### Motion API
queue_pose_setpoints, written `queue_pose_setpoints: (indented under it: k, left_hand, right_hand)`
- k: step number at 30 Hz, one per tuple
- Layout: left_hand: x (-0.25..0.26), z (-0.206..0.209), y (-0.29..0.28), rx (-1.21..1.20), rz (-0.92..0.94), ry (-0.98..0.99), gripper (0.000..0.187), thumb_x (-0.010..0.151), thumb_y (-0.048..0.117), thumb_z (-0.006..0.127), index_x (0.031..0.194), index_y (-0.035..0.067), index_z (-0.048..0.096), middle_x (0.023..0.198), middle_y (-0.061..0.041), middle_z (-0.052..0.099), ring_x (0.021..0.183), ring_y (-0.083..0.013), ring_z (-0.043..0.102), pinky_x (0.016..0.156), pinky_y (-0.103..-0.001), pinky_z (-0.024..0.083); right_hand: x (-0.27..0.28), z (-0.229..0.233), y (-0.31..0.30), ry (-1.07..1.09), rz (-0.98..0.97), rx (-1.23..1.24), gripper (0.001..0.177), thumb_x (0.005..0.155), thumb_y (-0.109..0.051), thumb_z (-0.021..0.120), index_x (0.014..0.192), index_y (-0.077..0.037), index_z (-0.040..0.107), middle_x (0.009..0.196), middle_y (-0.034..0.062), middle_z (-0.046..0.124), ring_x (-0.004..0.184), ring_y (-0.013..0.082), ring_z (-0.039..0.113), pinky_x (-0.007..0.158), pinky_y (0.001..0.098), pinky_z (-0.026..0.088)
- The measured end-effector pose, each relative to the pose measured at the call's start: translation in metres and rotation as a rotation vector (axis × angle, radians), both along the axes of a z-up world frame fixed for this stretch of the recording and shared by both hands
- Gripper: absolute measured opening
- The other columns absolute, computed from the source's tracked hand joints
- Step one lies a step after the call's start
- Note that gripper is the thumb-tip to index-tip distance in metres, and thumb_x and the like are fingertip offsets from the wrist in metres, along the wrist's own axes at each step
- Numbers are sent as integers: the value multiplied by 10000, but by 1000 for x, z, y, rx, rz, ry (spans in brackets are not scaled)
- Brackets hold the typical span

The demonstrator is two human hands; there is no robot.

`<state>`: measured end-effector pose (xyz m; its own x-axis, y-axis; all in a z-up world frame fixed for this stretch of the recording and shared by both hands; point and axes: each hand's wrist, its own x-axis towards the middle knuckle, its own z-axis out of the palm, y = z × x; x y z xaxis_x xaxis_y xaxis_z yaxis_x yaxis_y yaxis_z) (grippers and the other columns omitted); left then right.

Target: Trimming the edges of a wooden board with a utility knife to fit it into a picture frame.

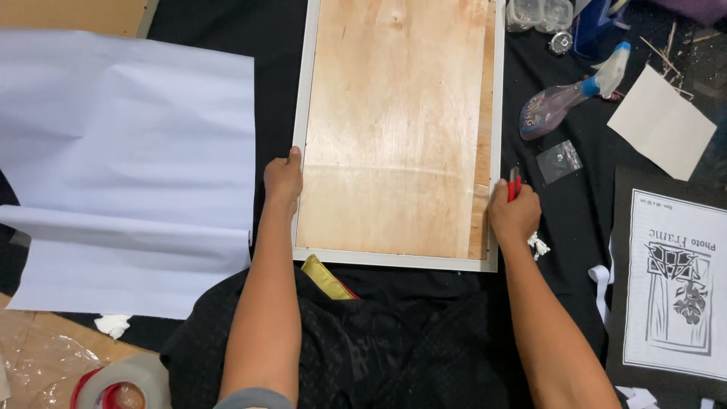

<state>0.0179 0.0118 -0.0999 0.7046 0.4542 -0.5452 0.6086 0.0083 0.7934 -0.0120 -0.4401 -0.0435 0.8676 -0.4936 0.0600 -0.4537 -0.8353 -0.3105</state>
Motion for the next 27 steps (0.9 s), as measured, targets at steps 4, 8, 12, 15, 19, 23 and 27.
queue_pose_setpoints:
  k: [4,8,12,15,19,23,27]
  left_hand:
    - [3,-5,-2,8,19,-22,467,1071,422,543,1084,-21,693,808,-86,654,777,-169,627,663,-328,541]
    - [2,3,-6,2,37,-43,444,1064,407,548,1064,-11,700,788,-73,654,754,-166,630,643,-317,541]
    - [9,6,-7,35,36,-68,461,1053,426,563,1066,-14,704,787,-80,665,753,-165,640,633,-324,541]
    - [9,23,-8,18,50,-87,442,1048,407,573,1056,-18,697,761,-75,646,730,-162,638,618,-295,542]
    - [7,38,-7,13,39,-71,429,1052,404,559,1064,-3,694,780,-71,658,745,-159,646,626,-293,548]
    - [13,30,-7,50,25,-98,438,1054,396,562,1058,-21,697,797,-86,666,758,-173,662,628,-305,554]
    - [9,49,-7,37,22,-108,447,1054,383,573,1077,-47,693,823,-122,673,801,-200,670,670,-340,567]
  right_hand:
    - [-18,-12,-27,31,-78,-62,434,1045,-471,635,1139,-49,670,999,172,650,989,428,677,812,544,547]
    - [-26,-13,-37,109,-59,-45,454,1065,-504,597,1229,-83,648,1049,172,656,1042,436,664,836,560,535]
    - [-34,52,8,241,-76,188,674,975,-637,647,1289,-41,651,1124,226,683,1112,457,648,910,565,498]
    - [-41,71,26,339,-66,241,663,926,-558,696,1334,-39,641,1176,239,676,1171,468,623,942,560,484]
    - [-50,45,5,450,-36,181,581,934,-510,670,1338,-92,667,1164,197,706,1159,442,647,924,557,509]
    - [-57,10,-32,450,-83,126,542,957,-500,656,1324,-103,683,1161,202,708,1151,436,657,905,554,527]
    - [-70,67,8,357,-170,95,618,979,-480,660,1416,-61,538,1329,228,449,1254,467,497,974,581,495]
